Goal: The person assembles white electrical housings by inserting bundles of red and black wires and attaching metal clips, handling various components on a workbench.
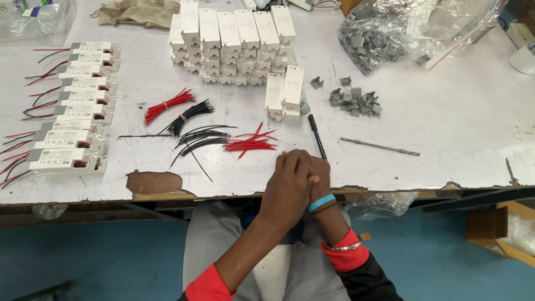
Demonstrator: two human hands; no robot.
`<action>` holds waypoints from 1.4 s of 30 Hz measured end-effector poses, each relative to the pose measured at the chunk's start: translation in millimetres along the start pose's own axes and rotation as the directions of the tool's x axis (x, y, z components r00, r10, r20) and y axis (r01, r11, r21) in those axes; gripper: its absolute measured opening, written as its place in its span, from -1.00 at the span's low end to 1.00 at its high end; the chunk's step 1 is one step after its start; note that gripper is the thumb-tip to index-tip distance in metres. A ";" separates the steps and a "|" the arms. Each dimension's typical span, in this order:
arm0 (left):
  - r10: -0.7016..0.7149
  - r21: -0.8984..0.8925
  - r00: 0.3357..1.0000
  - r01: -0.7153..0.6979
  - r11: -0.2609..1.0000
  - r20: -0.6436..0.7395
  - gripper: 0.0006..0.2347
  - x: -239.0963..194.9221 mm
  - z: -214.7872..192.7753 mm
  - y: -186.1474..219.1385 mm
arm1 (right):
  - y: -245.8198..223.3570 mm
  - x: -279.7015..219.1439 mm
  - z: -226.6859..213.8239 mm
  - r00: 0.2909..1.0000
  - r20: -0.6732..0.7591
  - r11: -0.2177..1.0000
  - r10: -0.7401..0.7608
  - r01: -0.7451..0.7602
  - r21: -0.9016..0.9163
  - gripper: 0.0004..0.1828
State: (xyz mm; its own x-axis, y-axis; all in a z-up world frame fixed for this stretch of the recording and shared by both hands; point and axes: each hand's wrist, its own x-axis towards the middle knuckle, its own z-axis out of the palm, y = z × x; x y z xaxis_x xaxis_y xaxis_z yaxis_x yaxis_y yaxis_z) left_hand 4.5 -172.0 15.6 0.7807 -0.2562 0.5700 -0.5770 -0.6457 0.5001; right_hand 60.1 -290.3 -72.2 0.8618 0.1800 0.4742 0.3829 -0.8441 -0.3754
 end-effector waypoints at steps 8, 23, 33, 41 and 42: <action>-0.061 0.401 0.989 0.111 0.910 -0.135 -0.51 115.2 24.3 -64.8 | -14.1 18.5 -8.7 0.995 0.031 0.973 0.091 -0.082 -0.217 -0.67; -0.565 -0.708 0.705 0.650 0.275 0.428 -0.64 24.8 -34.2 -87.1 | -32.2 15.7 -42.4 0.890 -0.081 0.785 0.449 -0.349 0.512 -0.51; -0.568 0.086 0.819 0.562 0.823 0.083 -0.63 18.3 -38.6 -92.1 | -20.8 17.1 -52.7 0.991 -0.091 0.919 -0.094 0.121 0.375 -0.51; -0.023 0.306 0.998 0.038 0.951 -0.050 -0.85 25.3 -33.3 -142.3 | -18.1 13.4 -37.8 0.985 -0.133 0.909 0.114 -0.050 0.414 -0.67; -0.041 0.327 0.999 0.044 0.944 -0.015 -0.89 27.8 -28.4 -147.2 | -18.0 12.5 -38.7 0.985 -0.131 0.908 0.112 -0.048 0.416 -0.66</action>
State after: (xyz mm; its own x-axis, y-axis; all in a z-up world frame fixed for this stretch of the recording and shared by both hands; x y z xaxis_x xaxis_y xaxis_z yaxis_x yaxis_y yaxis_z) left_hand 104.3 -63.7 -23.6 0.8000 -0.2184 0.5588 -0.4320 -0.8560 0.2840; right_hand 51.0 -292.4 -28.7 0.8482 0.0169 0.5294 0.4449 -0.5651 -0.6948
